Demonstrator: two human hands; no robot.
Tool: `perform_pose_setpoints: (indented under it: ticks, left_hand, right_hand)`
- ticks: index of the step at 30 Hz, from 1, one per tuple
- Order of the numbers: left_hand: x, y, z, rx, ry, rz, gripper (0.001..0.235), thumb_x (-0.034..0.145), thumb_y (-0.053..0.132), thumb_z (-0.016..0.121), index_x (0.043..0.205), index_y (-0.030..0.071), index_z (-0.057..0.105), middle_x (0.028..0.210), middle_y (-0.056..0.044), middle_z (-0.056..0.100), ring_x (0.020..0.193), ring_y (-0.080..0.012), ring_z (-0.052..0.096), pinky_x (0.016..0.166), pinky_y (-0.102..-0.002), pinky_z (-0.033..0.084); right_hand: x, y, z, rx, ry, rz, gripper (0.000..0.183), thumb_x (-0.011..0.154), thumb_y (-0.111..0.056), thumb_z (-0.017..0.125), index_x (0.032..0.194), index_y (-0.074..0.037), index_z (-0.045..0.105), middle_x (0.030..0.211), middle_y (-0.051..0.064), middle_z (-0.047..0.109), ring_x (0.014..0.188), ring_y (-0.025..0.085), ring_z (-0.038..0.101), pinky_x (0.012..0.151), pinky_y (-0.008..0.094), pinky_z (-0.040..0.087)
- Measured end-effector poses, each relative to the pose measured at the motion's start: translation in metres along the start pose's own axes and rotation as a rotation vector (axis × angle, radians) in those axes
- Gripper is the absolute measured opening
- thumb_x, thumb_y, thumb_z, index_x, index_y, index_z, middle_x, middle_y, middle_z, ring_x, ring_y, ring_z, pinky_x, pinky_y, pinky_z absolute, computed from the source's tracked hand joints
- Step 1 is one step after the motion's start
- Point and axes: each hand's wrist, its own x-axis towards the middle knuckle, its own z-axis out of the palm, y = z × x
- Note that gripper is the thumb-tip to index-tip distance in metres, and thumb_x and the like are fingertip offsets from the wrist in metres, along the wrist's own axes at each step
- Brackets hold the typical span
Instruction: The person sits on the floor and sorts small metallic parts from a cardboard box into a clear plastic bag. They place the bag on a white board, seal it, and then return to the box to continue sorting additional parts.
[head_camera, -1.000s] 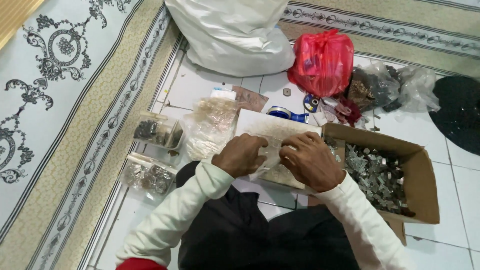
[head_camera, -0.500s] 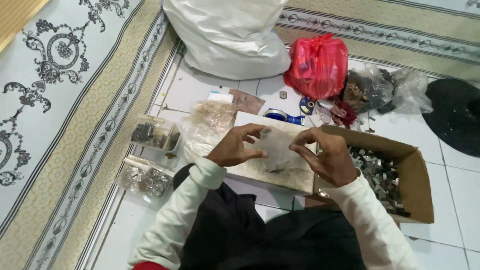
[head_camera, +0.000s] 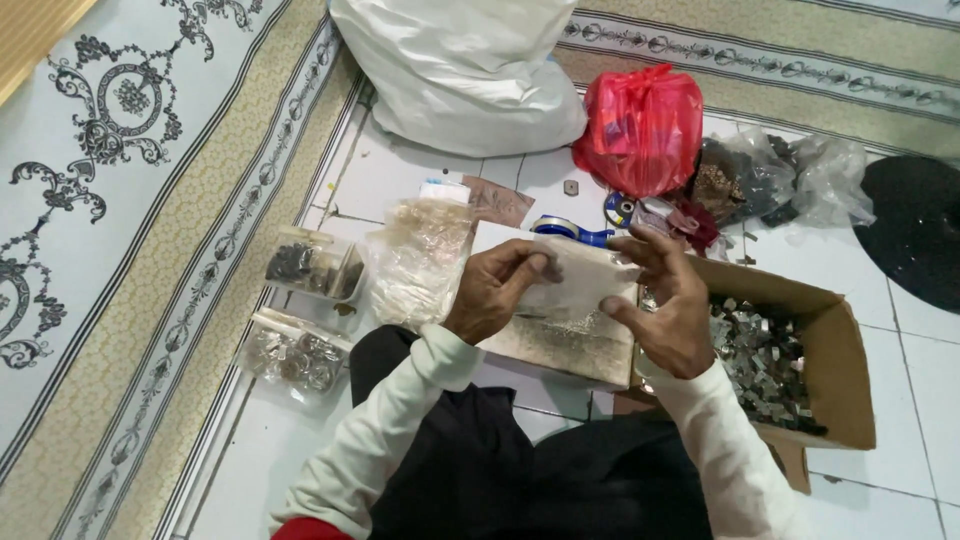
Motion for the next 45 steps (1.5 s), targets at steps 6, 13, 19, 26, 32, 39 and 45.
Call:
perform_pose_setpoints:
  ticks: [6,13,19,26,32,39,45]
  left_hand:
    - [-0.006,-0.002,-0.001,0.033,0.031,0.033,0.013,0.103,0.001,0.063,0.108,-0.008,0.072,0.093,-0.019,0.078,0.093,-0.0166,0.072,0.081,-0.038,0.065]
    - [-0.008,0.007,0.006,0.034,0.07,-0.023,0.016,0.104,0.007,0.065,0.11,-0.005,0.073,0.091,-0.018,0.078,0.089,-0.0167,0.073,0.077,-0.034,0.064]
    - [0.009,-0.034,-0.008,0.146,0.098,-0.094,0.019,0.102,0.011,0.07,0.108,-0.007,0.074,0.087,-0.02,0.078,0.085,-0.0187,0.073,0.077,-0.038,0.064]
    - [0.048,-0.077,-0.018,0.277,0.082,-0.037,0.014,0.099,0.01,0.073,0.108,0.002,0.078,0.09,-0.019,0.079,0.091,-0.0254,0.077,0.08,-0.039,0.063]
    - [-0.02,-0.085,-0.038,0.4,-0.093,-0.015,0.019,0.092,-0.004,0.073,0.11,0.002,0.078,0.103,-0.021,0.079,0.107,-0.0394,0.073,0.09,-0.051,0.059]
    - [-0.143,-0.14,-0.074,0.517,-0.407,-0.102,0.04,0.085,-0.006,0.076,0.123,0.008,0.076,0.124,-0.022,0.073,0.123,-0.0476,0.063,0.101,-0.058,0.052]
    - [-0.087,-0.089,-0.067,0.814,-0.583,-0.084,0.083,0.085,-0.02,0.056,0.161,0.009,0.039,0.157,-0.023,0.047,0.145,-0.0482,0.039,0.117,-0.062,0.03]
  right_hand:
    - [-0.006,-0.001,0.015,-0.079,0.295,-0.03,0.013,0.091,0.0,0.083,0.103,0.003,0.078,0.077,0.016,0.073,0.077,0.012,0.067,0.071,0.032,0.058]
    - [-0.019,0.008,0.025,0.007,-0.002,0.041,0.051,0.081,-0.003,0.085,0.128,0.004,0.067,0.11,0.025,0.074,0.109,0.038,0.071,0.088,0.054,0.061]
    - [-0.003,0.049,0.03,-0.066,0.089,0.243,0.01,0.09,-0.004,0.081,0.1,-0.006,0.081,0.084,0.012,0.078,0.087,0.014,0.07,0.076,0.038,0.062]
    - [0.027,0.116,0.025,-0.017,0.158,0.203,0.01,0.095,-0.003,0.078,0.105,-0.004,0.079,0.089,0.016,0.076,0.093,0.016,0.067,0.076,0.037,0.061]
    - [-0.045,0.137,0.02,-0.219,0.016,0.075,0.012,0.094,-0.002,0.075,0.105,-0.003,0.08,0.095,0.018,0.079,0.098,0.034,0.075,0.079,0.049,0.062]
    - [-0.132,0.192,0.016,-0.292,-0.525,-0.021,0.041,0.088,-0.017,0.066,0.128,-0.019,0.075,0.126,0.012,0.075,0.124,0.037,0.064,0.106,0.055,0.048]
    - [-0.069,0.17,0.0,-0.429,-0.468,0.091,0.06,0.091,0.001,0.055,0.149,-0.014,0.057,0.141,0.025,0.061,0.133,0.047,0.053,0.108,0.06,0.046]
